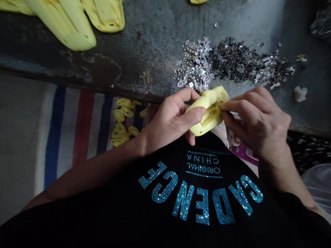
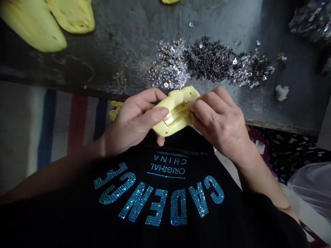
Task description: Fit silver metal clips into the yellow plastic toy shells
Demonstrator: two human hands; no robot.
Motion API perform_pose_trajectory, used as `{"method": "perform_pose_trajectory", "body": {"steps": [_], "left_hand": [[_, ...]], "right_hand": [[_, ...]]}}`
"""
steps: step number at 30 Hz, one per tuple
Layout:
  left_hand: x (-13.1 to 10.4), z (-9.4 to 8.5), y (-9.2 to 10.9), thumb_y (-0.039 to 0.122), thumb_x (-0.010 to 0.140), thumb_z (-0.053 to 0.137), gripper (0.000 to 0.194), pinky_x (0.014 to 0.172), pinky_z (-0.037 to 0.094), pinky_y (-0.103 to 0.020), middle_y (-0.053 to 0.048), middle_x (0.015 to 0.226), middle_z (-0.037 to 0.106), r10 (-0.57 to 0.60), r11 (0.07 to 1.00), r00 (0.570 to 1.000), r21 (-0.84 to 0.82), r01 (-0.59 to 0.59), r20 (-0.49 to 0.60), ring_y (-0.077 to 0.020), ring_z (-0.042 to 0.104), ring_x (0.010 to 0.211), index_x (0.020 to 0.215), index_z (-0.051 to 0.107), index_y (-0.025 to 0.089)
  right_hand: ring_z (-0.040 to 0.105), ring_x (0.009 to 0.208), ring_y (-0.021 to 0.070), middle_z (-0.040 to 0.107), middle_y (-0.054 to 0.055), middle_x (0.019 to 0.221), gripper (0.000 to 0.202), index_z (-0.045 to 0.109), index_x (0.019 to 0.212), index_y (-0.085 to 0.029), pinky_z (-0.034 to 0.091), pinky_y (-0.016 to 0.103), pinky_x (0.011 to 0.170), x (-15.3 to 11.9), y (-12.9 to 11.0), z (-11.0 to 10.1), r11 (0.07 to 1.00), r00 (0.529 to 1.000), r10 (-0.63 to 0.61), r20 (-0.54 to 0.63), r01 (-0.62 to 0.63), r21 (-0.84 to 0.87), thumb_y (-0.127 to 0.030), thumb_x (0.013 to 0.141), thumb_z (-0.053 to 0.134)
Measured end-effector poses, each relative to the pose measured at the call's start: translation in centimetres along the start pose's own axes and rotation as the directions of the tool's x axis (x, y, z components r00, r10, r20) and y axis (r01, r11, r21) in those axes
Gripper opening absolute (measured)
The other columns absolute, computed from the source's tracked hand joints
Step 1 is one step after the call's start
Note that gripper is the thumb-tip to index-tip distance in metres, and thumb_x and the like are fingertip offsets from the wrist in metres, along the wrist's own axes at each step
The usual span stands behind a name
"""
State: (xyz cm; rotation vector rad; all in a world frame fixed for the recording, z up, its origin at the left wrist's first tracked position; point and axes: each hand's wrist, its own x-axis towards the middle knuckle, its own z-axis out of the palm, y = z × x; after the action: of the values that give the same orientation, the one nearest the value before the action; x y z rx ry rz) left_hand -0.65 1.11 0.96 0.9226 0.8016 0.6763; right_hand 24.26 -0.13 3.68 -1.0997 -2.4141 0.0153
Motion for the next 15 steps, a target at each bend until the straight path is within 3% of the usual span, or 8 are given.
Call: {"method": "perform_pose_trajectory", "body": {"steps": [5,10,13,15], "left_hand": [[0.0,-0.1,-0.1,0.038,0.103,0.083,0.027,0.040,0.052,-0.020,0.006,0.075,0.072,0.022,1.000,1.000,-0.016,-0.022,-0.002,-0.0108,0.064,0.046,0.109,0.062,0.022],[-0.2,-0.1,0.1,0.040,0.105,0.079,0.023,0.042,0.053,-0.021,0.004,0.079,0.072,0.005,1.000,0.999,-0.010,-0.005,-0.039,-0.0116,0.066,0.051,0.108,0.065,0.022],[-0.3,0.0,0.3,0.042,0.104,0.079,0.024,0.042,0.052,-0.022,0.002,0.081,0.074,0.009,1.000,0.998,-0.012,-0.010,-0.057,-0.0127,0.065,0.051,0.107,0.065,0.022],[-0.5,0.3,0.3,0.041,0.105,0.078,0.023,0.042,0.052,-0.023,0.002,0.082,0.074,0.017,1.000,0.998,0.021,-0.016,-0.059,-0.0129,0.065,0.051,0.106,0.064,0.023]], "right_hand": [[0.072,0.090,0.0217,0.080,0.003,0.101,0.017,0.072,0.124,-0.029,0.065,0.041,0.079,0.0,-0.7,-0.1,0.999,0.998,0.032,0.051,-0.031,-0.021,-0.017,0.113,0.069],[0.075,0.093,0.0247,0.085,0.004,0.109,0.023,0.076,0.127,-0.030,0.065,0.045,0.082,-0.8,-1.5,-0.3,0.990,0.994,0.111,0.005,-0.111,0.091,-0.017,0.109,0.073],[0.075,0.088,0.0242,0.085,0.001,0.104,0.022,0.079,0.120,-0.035,0.064,0.047,0.083,-1.5,-1.5,-0.1,0.957,0.970,0.238,-0.054,-0.225,0.181,-0.018,0.107,0.075],[0.075,0.091,0.0247,0.083,0.001,0.105,0.016,0.080,0.119,-0.035,0.062,0.047,0.081,-1.7,-1.0,0.3,0.903,0.924,0.373,-0.089,-0.339,0.266,-0.026,0.105,0.081]]}}
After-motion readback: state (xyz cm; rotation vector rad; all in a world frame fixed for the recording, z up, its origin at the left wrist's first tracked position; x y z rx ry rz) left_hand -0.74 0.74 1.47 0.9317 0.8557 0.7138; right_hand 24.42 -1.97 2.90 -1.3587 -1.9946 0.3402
